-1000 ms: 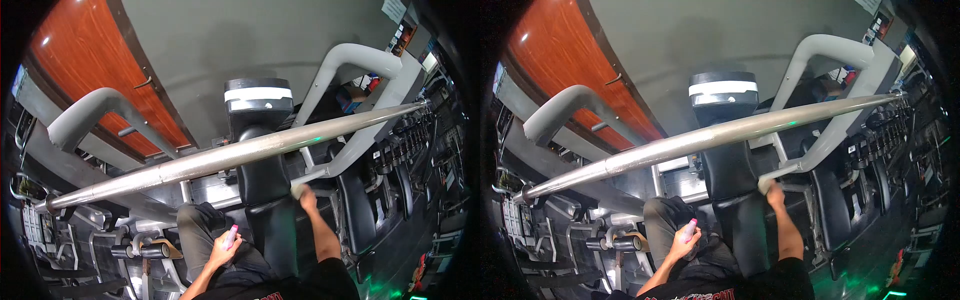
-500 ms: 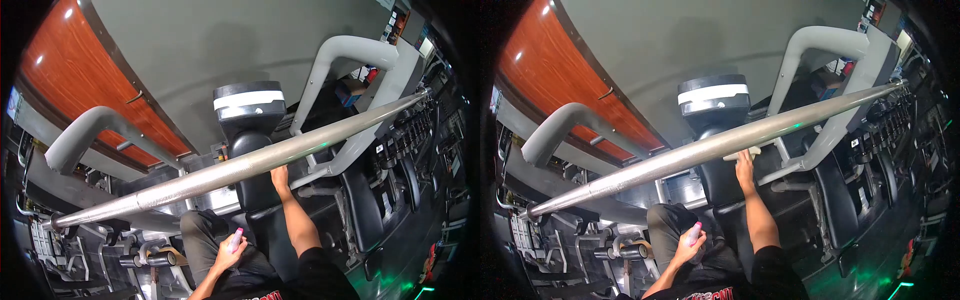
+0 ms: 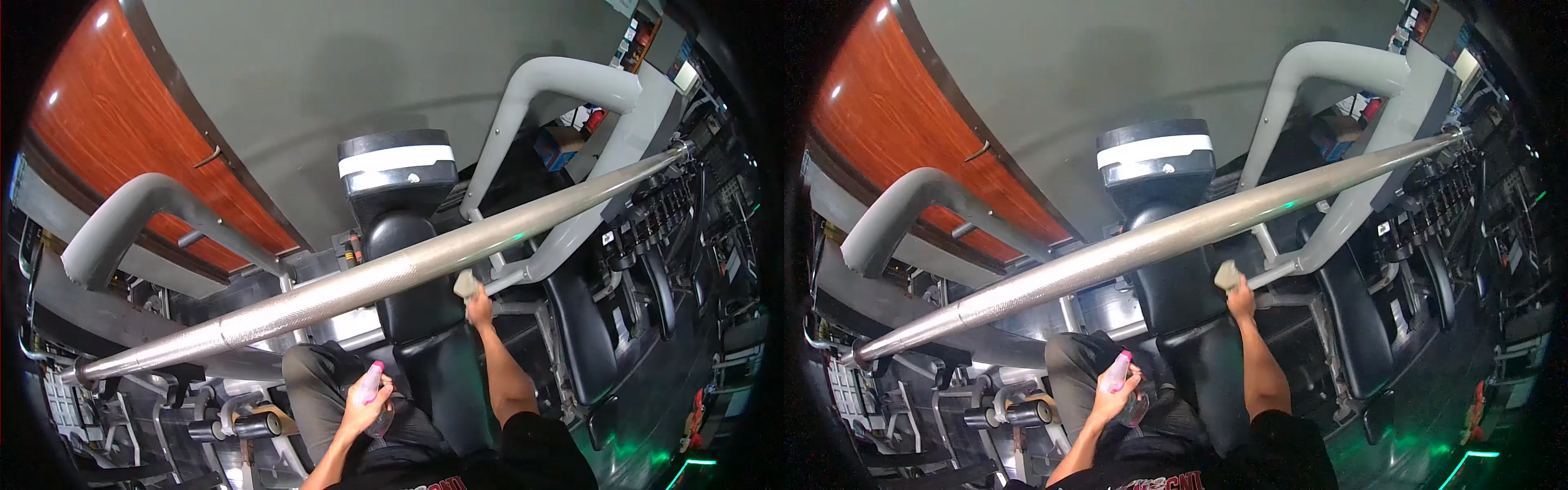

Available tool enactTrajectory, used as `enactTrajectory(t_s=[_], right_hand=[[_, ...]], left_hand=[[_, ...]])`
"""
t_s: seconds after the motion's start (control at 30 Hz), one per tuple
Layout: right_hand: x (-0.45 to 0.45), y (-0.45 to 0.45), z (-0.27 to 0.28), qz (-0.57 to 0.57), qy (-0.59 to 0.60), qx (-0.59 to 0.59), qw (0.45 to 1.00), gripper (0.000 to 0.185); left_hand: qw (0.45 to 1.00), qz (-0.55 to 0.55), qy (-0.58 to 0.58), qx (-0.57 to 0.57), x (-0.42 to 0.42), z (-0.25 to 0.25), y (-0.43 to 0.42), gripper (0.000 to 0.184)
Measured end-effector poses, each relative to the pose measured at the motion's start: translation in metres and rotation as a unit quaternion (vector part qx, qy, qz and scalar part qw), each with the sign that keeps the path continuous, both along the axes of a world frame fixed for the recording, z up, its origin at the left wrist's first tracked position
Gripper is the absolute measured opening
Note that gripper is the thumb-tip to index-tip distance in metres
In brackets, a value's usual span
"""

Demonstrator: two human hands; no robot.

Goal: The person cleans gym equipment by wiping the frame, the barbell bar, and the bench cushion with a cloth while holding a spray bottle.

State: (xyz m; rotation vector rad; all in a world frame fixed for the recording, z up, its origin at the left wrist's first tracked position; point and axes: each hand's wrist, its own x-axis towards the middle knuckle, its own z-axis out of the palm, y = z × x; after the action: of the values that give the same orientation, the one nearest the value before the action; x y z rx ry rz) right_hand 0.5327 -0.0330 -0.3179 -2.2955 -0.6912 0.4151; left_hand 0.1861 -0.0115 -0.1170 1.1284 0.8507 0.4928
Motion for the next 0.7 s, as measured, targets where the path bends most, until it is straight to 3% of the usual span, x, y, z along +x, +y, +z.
enactTrajectory(t_s=[0.03,0.1,0.13,0.17,0.23,0.33,0.37,0.43,0.53,0.6,0.7], right_hand=[[-0.001,0.023,0.019,-0.013,0.004,0.144,0.99,0.041],[-0.002,0.08,0.024,-0.019,-0.105,0.247,0.963,0.039],[-0.011,0.104,0.039,0.037,-0.091,0.253,0.963,0.034],[-0.026,0.12,0.055,0.064,-0.149,0.179,0.97,0.03],[-0.048,0.139,0.037,0.158,-0.318,0.082,0.931,0.031],[-0.062,0.108,0.067,0.169,-0.259,0.177,0.935,0.037],[-0.062,0.09,0.064,0.218,-0.188,0.108,0.952,0.045],[-0.066,0.053,0.056,0.252,-0.211,0.15,0.933,0.051],[-0.082,-0.008,0.032,0.25,-0.203,0.047,0.946,0.055],[-0.086,-0.044,0.034,0.253,-0.183,0.0,0.95,0.055],[-0.072,-0.076,0.038,0.252,-0.022,-0.006,0.968,0.049]], left_hand=[[1.0,0.003,0.0,0.001,0.001,0.001,0.001,0.011],[1.0,0.015,0.018,0.008,0.001,0.004,0.001,0.012],[1.0,0.017,0.019,0.009,0.001,0.005,0.002,0.012],[1.0,0.009,0.023,0.002,0.001,0.006,0.003,0.012],[1.0,-0.003,0.027,-0.002,0.001,0.009,0.004,0.013],[0.992,-0.01,0.077,0.099,0.002,0.008,0.005,0.014],[0.992,-0.007,0.078,0.099,0.0,0.003,0.004,0.014],[0.992,-0.004,0.06,0.112,-0.002,-0.005,0.006,0.012],[0.996,-0.024,0.063,0.052,-0.003,-0.008,0.006,0.012],[0.993,-0.032,0.065,0.09,-0.002,-0.01,0.007,0.012],[0.988,-0.034,0.066,0.137,-0.002,-0.009,0.007,0.012]])
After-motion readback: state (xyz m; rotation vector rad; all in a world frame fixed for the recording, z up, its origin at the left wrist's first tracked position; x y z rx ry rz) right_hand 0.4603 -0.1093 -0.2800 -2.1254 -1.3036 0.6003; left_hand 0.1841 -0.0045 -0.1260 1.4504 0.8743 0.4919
